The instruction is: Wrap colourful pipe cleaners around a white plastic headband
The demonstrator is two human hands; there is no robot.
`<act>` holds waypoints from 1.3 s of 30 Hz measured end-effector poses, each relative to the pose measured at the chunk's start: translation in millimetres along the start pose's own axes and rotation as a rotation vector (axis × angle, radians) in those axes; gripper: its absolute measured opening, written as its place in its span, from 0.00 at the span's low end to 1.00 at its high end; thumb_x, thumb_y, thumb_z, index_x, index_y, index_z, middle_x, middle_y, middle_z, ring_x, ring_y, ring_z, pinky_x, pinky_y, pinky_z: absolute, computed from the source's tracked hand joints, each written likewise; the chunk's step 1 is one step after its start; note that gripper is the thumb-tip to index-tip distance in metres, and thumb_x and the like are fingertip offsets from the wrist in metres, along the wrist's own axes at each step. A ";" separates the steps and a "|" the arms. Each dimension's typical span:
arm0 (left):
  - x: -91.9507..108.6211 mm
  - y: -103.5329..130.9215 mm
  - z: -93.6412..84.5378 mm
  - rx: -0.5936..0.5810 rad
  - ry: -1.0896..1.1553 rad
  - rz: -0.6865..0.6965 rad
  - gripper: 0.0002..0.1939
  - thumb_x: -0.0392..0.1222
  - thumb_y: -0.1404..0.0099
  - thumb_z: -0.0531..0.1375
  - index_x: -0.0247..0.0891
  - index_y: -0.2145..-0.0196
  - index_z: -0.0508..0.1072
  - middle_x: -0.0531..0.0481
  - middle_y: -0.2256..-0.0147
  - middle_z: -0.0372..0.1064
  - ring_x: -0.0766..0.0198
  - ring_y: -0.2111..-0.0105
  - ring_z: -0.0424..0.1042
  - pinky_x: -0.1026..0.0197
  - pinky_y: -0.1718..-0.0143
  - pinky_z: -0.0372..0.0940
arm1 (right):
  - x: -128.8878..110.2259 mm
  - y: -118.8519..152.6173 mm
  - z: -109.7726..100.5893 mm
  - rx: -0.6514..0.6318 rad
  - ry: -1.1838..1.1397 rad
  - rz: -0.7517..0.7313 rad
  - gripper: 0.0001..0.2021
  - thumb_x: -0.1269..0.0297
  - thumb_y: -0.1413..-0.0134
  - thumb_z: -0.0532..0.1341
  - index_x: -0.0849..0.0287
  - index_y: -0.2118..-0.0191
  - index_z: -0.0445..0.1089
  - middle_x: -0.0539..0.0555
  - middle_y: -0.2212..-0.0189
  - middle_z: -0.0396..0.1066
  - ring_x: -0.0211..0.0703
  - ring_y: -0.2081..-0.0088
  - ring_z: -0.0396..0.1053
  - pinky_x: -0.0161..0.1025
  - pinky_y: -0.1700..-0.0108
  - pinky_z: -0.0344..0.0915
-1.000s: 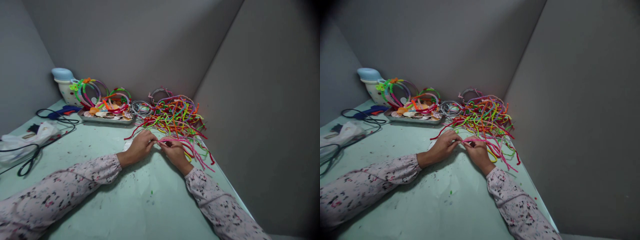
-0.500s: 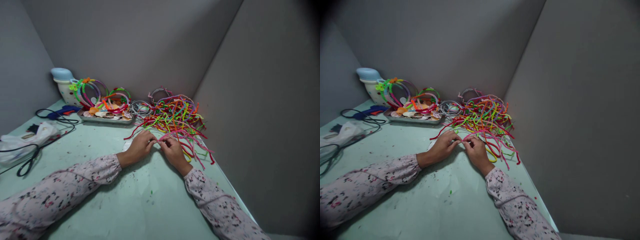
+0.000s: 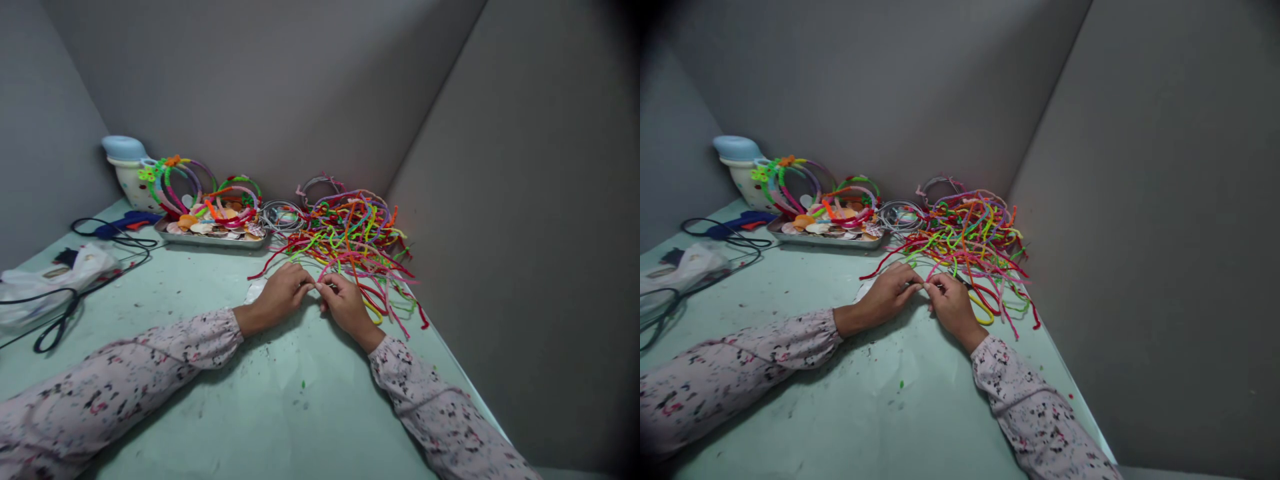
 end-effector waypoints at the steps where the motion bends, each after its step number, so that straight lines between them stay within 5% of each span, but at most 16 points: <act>1: 0.1 0.0 0.1 0.000 0.000 -0.002 0.08 0.38 0.33 0.55 0.36 0.66 0.73 0.47 0.67 0.68 0.59 0.63 0.64 0.56 0.59 0.60 | 0.3 0.0 0.2 -0.006 -0.009 0.009 0.09 0.58 0.42 0.56 0.56 0.69 0.67 0.45 0.84 0.65 0.37 0.82 0.65 0.34 0.76 0.62; 12: -2.2 -0.6 2.2 0.024 0.078 -0.061 0.08 0.39 0.34 0.55 0.37 0.66 0.73 0.48 0.66 0.70 0.59 0.62 0.66 0.56 0.58 0.61 | 6.7 -2.4 2.5 -0.047 -0.226 0.143 0.13 0.53 0.43 0.56 0.58 0.64 0.67 0.45 0.84 0.66 0.35 0.82 0.65 0.32 0.77 0.63; 18: -2.7 -0.6 2.9 -0.001 0.074 -0.065 0.07 0.39 0.34 0.55 0.37 0.65 0.73 0.48 0.67 0.70 0.59 0.62 0.66 0.56 0.58 0.61 | 2.9 -1.5 3.1 0.022 -0.150 0.093 0.11 0.54 0.47 0.62 0.58 0.67 0.66 0.46 0.82 0.67 0.37 0.80 0.67 0.33 0.77 0.63; 32: -1.2 0.0 3.1 -0.007 0.070 -0.018 0.07 0.37 0.34 0.55 0.36 0.65 0.73 0.48 0.67 0.69 0.60 0.63 0.65 0.56 0.59 0.60 | 2.9 -0.9 2.9 -0.038 -0.107 0.110 0.12 0.56 0.42 0.56 0.58 0.71 0.65 0.45 0.84 0.66 0.35 0.80 0.64 0.32 0.76 0.61; 39: -2.2 -1.6 3.1 0.030 0.192 -0.103 0.08 0.40 0.34 0.54 0.36 0.67 0.72 0.49 0.67 0.70 0.61 0.63 0.67 0.57 0.59 0.60 | 2.4 -0.9 2.9 0.104 0.054 -0.095 0.08 0.58 0.43 0.59 0.57 0.64 0.66 0.51 0.68 0.70 0.37 0.73 0.68 0.35 0.71 0.65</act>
Point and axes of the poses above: each hand's wrist, its own y-axis away from the middle knuckle, its own z-axis out of the palm, x = y × z, the point moved 1 cm from there along -y, towards the middle knuckle
